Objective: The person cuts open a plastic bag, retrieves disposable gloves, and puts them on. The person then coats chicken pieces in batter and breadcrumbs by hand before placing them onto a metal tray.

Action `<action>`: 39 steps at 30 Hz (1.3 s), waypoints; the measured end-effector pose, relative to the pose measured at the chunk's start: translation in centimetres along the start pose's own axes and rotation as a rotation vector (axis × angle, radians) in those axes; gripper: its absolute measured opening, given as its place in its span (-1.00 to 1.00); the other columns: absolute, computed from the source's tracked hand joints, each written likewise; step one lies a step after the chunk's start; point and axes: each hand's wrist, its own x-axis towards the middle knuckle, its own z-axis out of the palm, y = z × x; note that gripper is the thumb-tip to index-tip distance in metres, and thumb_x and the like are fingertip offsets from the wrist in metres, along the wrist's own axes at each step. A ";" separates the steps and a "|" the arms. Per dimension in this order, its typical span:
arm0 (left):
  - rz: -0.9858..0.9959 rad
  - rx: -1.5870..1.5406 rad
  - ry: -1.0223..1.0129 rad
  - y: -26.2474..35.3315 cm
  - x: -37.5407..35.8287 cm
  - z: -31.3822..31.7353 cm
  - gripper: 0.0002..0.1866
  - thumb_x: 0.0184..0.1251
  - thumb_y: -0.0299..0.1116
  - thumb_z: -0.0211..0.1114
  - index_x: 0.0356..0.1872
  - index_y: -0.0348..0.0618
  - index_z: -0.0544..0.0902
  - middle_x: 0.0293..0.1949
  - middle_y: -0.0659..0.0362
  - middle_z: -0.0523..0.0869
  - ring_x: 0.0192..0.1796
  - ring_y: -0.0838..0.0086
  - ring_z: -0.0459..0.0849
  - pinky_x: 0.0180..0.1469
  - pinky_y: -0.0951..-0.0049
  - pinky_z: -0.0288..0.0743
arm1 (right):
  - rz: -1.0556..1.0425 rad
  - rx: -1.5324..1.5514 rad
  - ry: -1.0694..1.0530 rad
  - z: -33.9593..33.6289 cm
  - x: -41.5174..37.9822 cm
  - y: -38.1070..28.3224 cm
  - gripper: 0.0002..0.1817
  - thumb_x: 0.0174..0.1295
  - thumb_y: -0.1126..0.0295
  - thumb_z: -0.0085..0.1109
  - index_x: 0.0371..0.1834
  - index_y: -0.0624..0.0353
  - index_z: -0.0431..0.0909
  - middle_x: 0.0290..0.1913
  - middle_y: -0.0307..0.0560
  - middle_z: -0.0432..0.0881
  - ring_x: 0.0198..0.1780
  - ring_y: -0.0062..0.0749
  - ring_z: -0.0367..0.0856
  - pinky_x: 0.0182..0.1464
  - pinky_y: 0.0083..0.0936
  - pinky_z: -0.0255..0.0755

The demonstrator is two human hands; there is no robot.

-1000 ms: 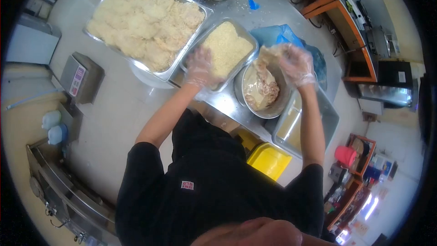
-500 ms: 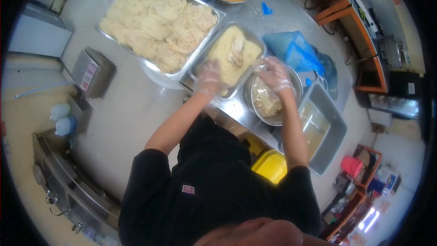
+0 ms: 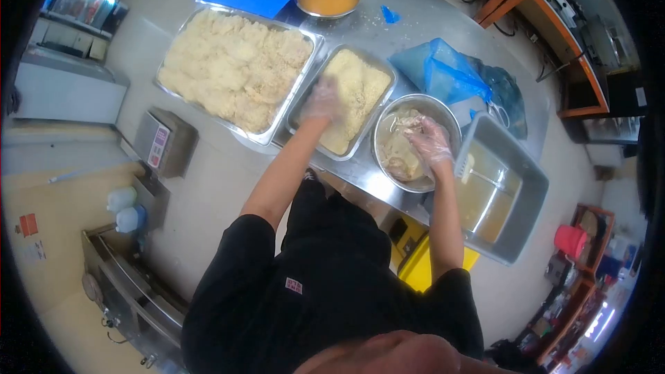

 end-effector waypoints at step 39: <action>0.230 0.092 0.064 5.9 -1.3 -0.2 -0.09 0.50 0.16 0.06 0.58 -0.36 0.05 0.60 -0.17 0.09 0.62 0.01 0.09 0.62 0.02 -0.04 | 0.087 0.060 -0.083 -0.2 -0.6 0.7 -0.53 0.18 0.15 0.42 0.08 0.18 0.63 -0.10 0.00 0.70 -0.09 -0.26 0.64 0.04 -0.32 0.51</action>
